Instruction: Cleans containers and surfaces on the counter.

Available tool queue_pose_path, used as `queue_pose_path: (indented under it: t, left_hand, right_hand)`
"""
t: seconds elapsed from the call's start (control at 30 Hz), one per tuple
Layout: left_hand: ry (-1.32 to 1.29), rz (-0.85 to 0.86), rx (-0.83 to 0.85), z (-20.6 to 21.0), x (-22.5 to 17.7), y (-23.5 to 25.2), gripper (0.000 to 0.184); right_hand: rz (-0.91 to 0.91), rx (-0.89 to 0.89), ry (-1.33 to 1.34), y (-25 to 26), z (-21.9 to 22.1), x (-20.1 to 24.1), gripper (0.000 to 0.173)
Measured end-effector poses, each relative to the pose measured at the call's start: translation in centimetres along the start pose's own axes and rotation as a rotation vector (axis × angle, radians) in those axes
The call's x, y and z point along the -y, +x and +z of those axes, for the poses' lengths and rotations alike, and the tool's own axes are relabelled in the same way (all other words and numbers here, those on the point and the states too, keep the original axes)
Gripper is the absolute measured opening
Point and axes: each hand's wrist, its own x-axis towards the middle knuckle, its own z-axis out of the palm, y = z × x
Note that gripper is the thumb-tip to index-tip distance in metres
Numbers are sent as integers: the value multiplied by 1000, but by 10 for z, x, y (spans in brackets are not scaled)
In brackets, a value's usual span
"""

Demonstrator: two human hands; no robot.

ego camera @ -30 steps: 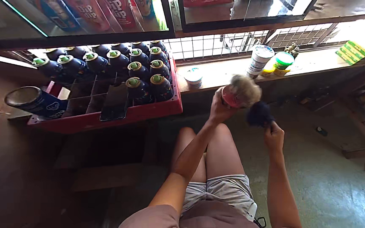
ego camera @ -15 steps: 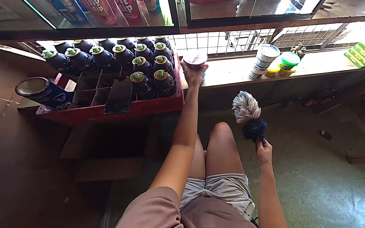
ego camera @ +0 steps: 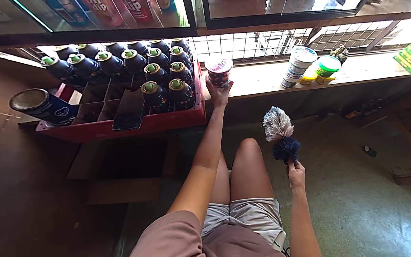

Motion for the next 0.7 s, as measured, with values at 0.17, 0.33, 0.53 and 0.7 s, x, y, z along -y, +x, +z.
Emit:
queue_pose_path:
  t: [0.17,0.33,0.53,0.7]
  left_hand:
    - [98,-33,22,2,7,11,119]
    - [108,-17,-23,3,-5,-6,140]
    - [113,-88,294,47,-110,-113,131]
    - [35,5,441,170,-108,-80,144]
  right_hand:
    - [12,5,-13,2,-4,-2,22]
    - [19,-33,-7,6,-16,-4,22]
    - [41,-200,-31,20,-49,4,20]
    - [-34,-300,15,19,-89,38,27]
